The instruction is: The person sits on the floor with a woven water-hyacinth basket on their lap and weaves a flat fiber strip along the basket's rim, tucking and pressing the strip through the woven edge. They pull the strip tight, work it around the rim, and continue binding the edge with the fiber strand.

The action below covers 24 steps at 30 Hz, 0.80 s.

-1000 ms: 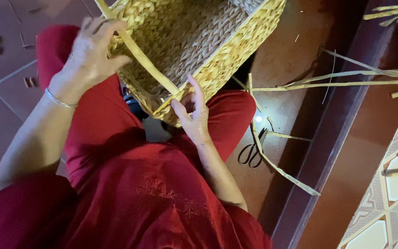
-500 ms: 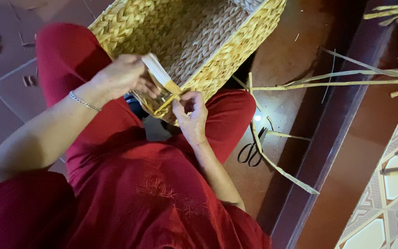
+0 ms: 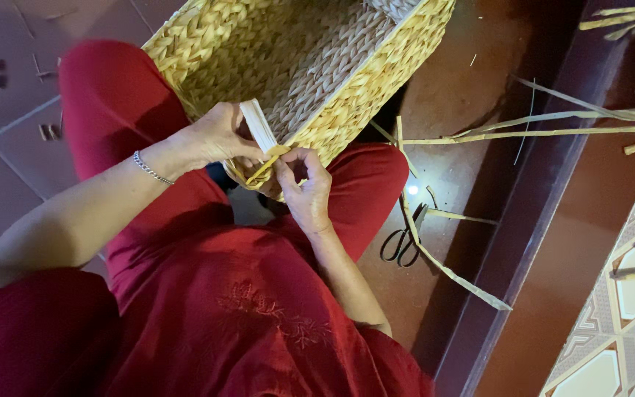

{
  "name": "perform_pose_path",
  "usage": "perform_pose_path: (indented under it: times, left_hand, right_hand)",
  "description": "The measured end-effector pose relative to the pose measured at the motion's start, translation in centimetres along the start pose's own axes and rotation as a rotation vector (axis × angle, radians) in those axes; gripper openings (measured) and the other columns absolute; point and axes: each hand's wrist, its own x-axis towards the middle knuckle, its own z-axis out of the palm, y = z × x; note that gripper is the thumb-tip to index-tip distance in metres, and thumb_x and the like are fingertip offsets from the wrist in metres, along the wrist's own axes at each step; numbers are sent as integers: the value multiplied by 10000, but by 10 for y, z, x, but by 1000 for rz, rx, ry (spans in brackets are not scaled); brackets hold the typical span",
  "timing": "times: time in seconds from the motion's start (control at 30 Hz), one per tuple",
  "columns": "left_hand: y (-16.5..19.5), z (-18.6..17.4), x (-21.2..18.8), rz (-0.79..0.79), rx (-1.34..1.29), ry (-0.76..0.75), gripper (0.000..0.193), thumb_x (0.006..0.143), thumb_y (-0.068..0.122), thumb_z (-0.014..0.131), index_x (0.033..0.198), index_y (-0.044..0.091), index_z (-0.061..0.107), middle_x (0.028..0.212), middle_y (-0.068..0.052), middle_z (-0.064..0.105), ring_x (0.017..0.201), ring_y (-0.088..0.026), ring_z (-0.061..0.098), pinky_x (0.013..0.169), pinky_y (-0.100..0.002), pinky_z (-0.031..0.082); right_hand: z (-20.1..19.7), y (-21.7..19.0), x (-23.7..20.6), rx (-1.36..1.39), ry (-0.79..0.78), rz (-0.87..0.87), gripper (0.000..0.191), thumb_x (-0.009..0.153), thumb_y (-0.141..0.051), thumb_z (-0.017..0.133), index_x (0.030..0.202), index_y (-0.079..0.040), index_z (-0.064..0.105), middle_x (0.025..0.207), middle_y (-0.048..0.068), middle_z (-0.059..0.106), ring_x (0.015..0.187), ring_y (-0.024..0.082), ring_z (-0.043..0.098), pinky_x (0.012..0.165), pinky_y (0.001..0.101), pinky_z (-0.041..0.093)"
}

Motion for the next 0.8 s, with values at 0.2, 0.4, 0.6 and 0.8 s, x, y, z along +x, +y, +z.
perform_pose_path:
  times: [0.2, 0.4, 0.6, 0.8]
  left_hand:
    - [2, 5, 0, -11, 68, 45, 368, 740, -19, 814, 1063, -23, 638, 900, -80, 718, 676, -121, 673, 529, -272, 540]
    - [0, 4, 2, -22, 6, 63, 408, 714, -13, 837, 1092, -12, 683, 909, -61, 727, 666, -111, 656, 539, -260, 551]
    - [-1, -2, 0, -46, 0, 11, 267, 796, 4, 811, 1038, -62, 720, 850, -129, 756, 676, -154, 721, 598, -282, 606]
    - [1, 0, 3, -120, -57, -52, 295, 808, 22, 783, 1088, -28, 703, 899, -110, 754, 699, -140, 707, 607, -269, 587]
  right_hand:
    - [-1, 1, 1, -5, -3, 17, 113, 949, -21, 734, 986, -26, 627, 809, -40, 637, 710, 19, 566, 643, 207, 497]
    - [-5, 3, -1, -145, 5, -55, 134, 935, -30, 753, 1027, -22, 657, 821, 8, 676, 740, 52, 612, 683, 230, 533]
    - [-15, 1, -10, -222, -43, -179, 217, 888, -78, 785, 1060, -13, 669, 882, 72, 721, 770, 99, 682, 703, 259, 559]
    - [-16, 11, -11, -216, -65, -124, 141, 938, -109, 757, 921, -36, 638, 784, 37, 678, 691, 89, 647, 641, 249, 536]
